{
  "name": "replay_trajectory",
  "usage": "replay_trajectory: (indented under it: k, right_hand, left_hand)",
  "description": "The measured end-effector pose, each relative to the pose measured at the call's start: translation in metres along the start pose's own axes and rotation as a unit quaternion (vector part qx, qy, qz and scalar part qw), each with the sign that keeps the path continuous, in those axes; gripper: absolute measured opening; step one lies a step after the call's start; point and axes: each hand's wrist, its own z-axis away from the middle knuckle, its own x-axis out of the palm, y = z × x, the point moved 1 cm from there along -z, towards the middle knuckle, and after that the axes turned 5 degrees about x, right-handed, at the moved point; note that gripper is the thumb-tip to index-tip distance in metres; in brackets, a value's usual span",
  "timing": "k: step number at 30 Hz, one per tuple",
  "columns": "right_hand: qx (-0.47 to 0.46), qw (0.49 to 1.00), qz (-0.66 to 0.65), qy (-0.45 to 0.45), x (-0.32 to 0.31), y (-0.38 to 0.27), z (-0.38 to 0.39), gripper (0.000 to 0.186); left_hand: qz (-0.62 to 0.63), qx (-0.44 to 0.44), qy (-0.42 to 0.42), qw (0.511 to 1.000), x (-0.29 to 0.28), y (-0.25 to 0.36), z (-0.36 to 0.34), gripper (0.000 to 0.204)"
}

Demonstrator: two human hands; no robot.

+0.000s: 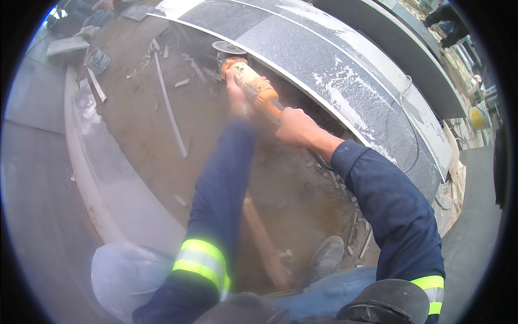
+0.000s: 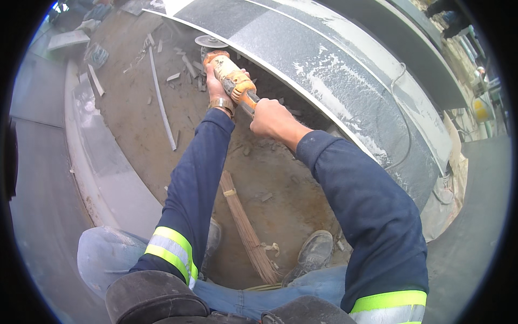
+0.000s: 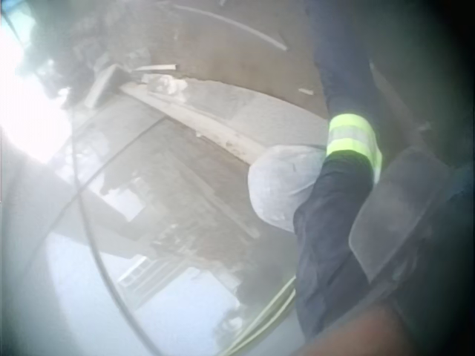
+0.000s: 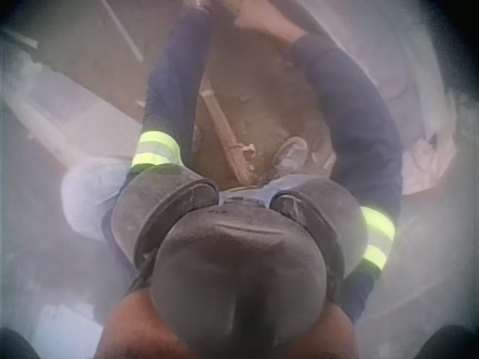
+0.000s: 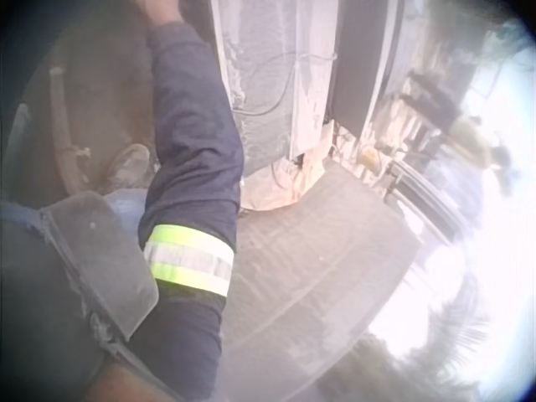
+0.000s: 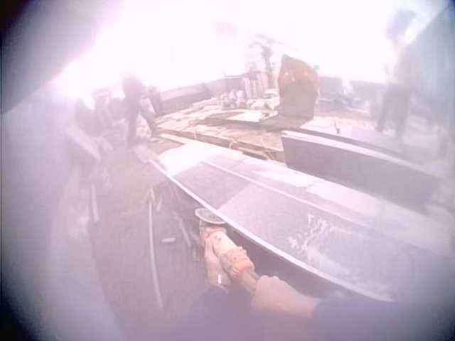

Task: The person uses an angle grinder to grind the edge of a large stone slab on the ground. The person holds the tool with both hands and moves it along the slab's edge, creating dust. Other workers are visible in the background.

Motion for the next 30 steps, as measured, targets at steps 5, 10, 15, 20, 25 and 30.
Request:
replay_trajectory:
  k: [5,10,15,20,25,30]
  right_hand:
    - [-0.008,1.000,0.004,0.001,0.000,-0.001,0.006,0.038]
    - [-0.017,0.999,0.029,-0.004,0.000,0.006,0.012,0.037]
    - [-0.026,0.999,0.016,0.028,0.007,0.015,0.018,0.035]
    - [-0.021,0.999,0.012,0.034,0.009,0.020,0.022,0.036]
    - [-0.035,0.998,0.014,0.050,0.010,0.022,0.029,0.035]
    - [-0.031,0.998,0.013,0.049,0.009,0.026,0.034,0.035]
  left_hand:
    - [0.021,0.013,0.006,1.000,-0.001,0.000,0.002,0.098]
    - [0.012,0.007,0.003,1.000,0.004,-0.009,0.014,0.098]
    - [0.023,0.037,0.008,0.999,0.002,-0.016,0.019,0.098]
    - [0.024,0.022,0.014,0.999,0.004,-0.020,0.025,0.099]
    - [0.013,0.038,0.018,0.999,0.005,-0.023,0.031,0.100]
    - [0.016,0.020,0.018,1.000,0.010,-0.027,0.039,0.099]
